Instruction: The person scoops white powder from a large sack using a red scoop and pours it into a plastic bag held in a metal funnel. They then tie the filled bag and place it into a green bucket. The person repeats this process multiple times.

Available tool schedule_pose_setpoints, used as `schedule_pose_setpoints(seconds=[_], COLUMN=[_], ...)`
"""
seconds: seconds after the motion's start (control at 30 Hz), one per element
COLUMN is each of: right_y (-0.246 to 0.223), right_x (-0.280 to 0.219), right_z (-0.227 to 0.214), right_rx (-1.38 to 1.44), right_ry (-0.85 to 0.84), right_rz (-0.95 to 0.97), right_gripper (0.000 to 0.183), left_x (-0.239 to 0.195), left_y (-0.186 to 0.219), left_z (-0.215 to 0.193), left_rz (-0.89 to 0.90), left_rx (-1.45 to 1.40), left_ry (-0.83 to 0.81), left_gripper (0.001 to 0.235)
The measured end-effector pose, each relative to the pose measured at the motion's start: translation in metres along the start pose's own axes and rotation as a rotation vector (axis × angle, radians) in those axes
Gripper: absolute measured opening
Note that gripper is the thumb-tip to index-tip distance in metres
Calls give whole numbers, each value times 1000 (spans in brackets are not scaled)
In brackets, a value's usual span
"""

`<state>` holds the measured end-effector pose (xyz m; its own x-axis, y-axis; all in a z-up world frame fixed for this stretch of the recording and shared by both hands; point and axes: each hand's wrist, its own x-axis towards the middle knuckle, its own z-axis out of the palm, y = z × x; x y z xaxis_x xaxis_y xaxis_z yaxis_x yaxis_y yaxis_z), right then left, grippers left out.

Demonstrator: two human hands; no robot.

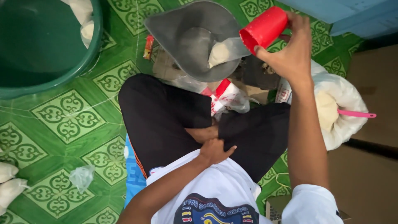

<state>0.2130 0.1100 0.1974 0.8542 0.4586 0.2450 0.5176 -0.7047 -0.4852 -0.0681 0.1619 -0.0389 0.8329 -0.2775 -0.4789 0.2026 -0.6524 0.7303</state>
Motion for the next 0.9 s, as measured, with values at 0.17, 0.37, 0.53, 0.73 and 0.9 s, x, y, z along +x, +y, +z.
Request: schedule_pose_setpoints(seconds=[0.17, 0.37, 0.53, 0.73, 0.9], right_y=[-4, -4, -4, 4, -2], right_x=[0, -1, -1, -1, -1], right_z=[0, 1, 2, 3, 2], right_rx=[11, 18, 30, 52, 39], right_ry=[23, 38, 27, 22, 21], right_rz=[-71, -93, -76, -63, -81], right_gripper=[71, 69, 69, 66, 68], left_x=[1, 0, -1, 2, 0], left_y=[-2, 0, 0, -4, -3], left_z=[4, -4, -4, 2, 2], left_rz=[-6, -13, 0, 34, 32], left_rx=[-5, -33, -39, -28, -33], left_ry=[24, -19, -17, 22, 61], left_gripper=[72, 73, 71, 71, 71])
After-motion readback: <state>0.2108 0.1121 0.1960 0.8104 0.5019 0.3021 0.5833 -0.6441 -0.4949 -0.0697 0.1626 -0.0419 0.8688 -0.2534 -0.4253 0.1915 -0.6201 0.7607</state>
